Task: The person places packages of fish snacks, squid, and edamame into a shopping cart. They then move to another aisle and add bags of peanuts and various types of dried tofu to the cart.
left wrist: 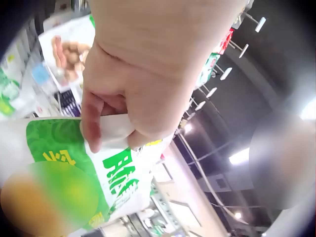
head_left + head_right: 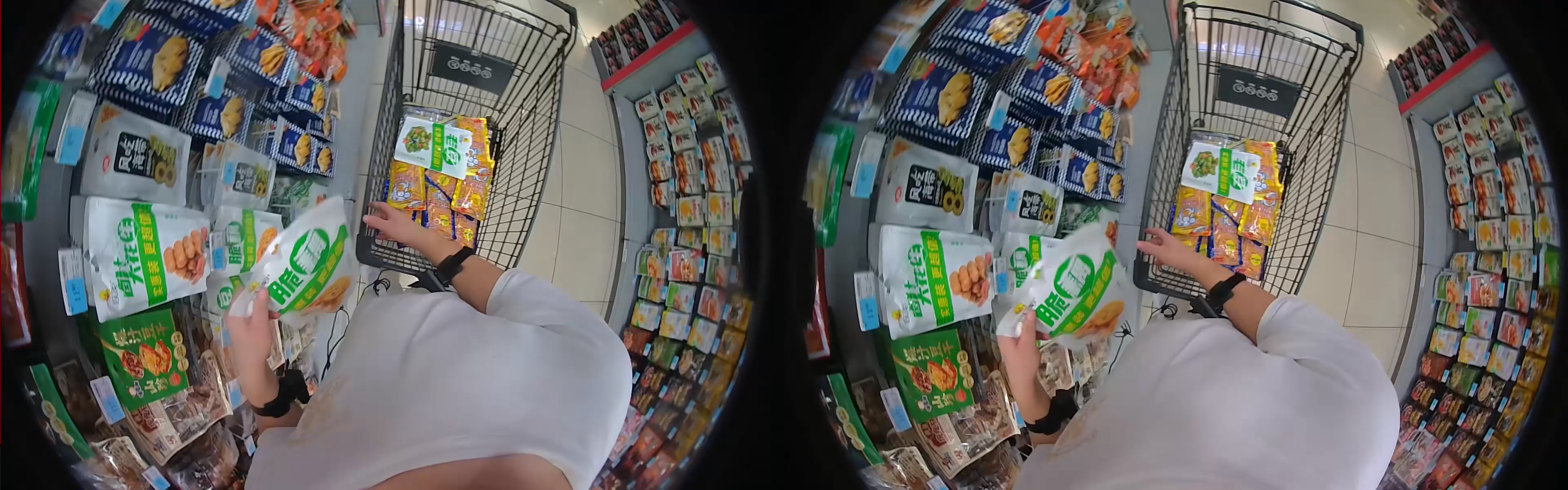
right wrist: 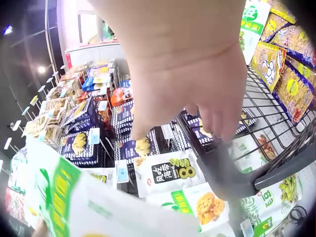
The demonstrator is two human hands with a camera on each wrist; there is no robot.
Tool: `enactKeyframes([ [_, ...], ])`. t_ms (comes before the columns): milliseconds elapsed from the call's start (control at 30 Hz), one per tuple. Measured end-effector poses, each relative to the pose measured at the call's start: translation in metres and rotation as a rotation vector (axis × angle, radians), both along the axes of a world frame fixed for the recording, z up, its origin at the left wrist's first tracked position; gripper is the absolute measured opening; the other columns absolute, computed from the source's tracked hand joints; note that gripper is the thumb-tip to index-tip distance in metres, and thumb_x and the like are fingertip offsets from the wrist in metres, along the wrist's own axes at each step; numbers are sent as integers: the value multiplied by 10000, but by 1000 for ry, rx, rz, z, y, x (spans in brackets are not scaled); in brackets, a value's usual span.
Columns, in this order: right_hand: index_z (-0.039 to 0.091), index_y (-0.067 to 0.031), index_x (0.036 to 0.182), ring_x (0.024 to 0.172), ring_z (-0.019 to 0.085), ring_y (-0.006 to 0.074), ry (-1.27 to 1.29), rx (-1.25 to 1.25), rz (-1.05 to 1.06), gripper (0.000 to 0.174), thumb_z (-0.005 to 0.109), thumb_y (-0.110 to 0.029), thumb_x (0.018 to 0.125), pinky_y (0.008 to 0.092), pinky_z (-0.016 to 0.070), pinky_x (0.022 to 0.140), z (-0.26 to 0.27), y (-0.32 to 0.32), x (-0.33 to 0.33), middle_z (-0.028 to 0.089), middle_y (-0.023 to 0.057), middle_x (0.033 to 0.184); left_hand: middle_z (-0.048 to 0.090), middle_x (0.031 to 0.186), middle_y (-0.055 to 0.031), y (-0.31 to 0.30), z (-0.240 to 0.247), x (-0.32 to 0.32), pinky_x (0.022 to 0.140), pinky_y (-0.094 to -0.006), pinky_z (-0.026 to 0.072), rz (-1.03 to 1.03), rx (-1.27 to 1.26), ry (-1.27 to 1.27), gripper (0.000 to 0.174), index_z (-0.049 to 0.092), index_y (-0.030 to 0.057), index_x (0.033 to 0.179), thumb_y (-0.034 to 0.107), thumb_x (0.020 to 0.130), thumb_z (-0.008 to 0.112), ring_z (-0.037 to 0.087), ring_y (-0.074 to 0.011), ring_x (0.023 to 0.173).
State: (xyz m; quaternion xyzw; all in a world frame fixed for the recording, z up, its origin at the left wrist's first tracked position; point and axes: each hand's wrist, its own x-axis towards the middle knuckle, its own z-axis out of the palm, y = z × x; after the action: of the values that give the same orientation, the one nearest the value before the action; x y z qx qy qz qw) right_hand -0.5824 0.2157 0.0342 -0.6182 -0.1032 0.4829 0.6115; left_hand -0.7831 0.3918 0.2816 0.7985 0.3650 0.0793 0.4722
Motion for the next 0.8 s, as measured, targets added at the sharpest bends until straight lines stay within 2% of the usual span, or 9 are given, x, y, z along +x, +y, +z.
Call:
enactKeyframes([
  [167,281,-126,1375,1273,328,286,884,886,-177,820,359,-693,788,444,257,1053,20,-60,23,330,76,1401,573,1035,-116,-52,-45,99,502,-281,536,150,-477,-394,321,451,-10,1182,121,892,495,616,-184,760],
  [267,302,-98,1353,1241,372,293,939,1074,-315,691,435,-559,856,477,278,1038,15,-107,47,378,97,1364,551,1097,-111,-79,-102,158,573,-312,551,75,-694,-372,379,401,-3,1230,161,902,495,605,-202,863],
  [433,393,-19,1218,1044,550,284,423,481,-742,421,561,-121,847,427,481,858,-6,-168,92,534,154,1154,543,1110,-89,-101,-184,219,655,-323,537,-212,-790,-43,343,418,49,1199,200,903,505,577,-187,923],
  [567,386,-6,1175,840,601,246,117,311,-945,447,609,-147,815,404,533,657,-78,-194,156,554,136,1039,571,1057,-68,-111,-199,199,715,-328,510,-289,-488,127,308,449,50,1150,219,900,510,585,-160,905],
  [600,471,12,1137,800,619,226,197,68,-966,394,577,-228,843,338,508,731,-104,-203,175,606,117,977,584,1037,-62,-107,-190,188,721,-318,499,-346,-586,135,279,476,49,1119,217,899,511,592,-158,892],
  [667,580,20,1008,749,591,191,-225,-380,-733,380,575,-321,840,327,470,678,-113,-219,192,617,98,892,611,992,-52,-79,-176,154,704,-274,471,-341,-661,110,211,540,55,1029,218,898,510,611,-154,858],
  [700,578,47,1028,791,580,190,-600,-708,-913,426,583,-333,834,330,464,709,-195,-221,208,615,106,921,611,992,-52,-60,-173,134,704,-274,471,-233,-629,86,211,540,55,1029,218,898,510,611,-154,858],
  [767,493,83,1144,908,572,248,-188,-63,-1175,546,609,-335,812,341,444,789,-199,-209,196,566,158,1085,621,980,-45,-21,-174,96,695,-265,465,-60,-586,76,209,541,65,1025,233,912,487,596,-138,885],
  [800,357,70,1239,979,549,289,-28,-106,-1103,652,697,-167,736,378,475,802,-216,-219,194,506,197,1161,625,956,-41,0,-175,74,683,-267,464,64,-519,66,215,547,71,1004,253,896,505,603,-139,848],
])
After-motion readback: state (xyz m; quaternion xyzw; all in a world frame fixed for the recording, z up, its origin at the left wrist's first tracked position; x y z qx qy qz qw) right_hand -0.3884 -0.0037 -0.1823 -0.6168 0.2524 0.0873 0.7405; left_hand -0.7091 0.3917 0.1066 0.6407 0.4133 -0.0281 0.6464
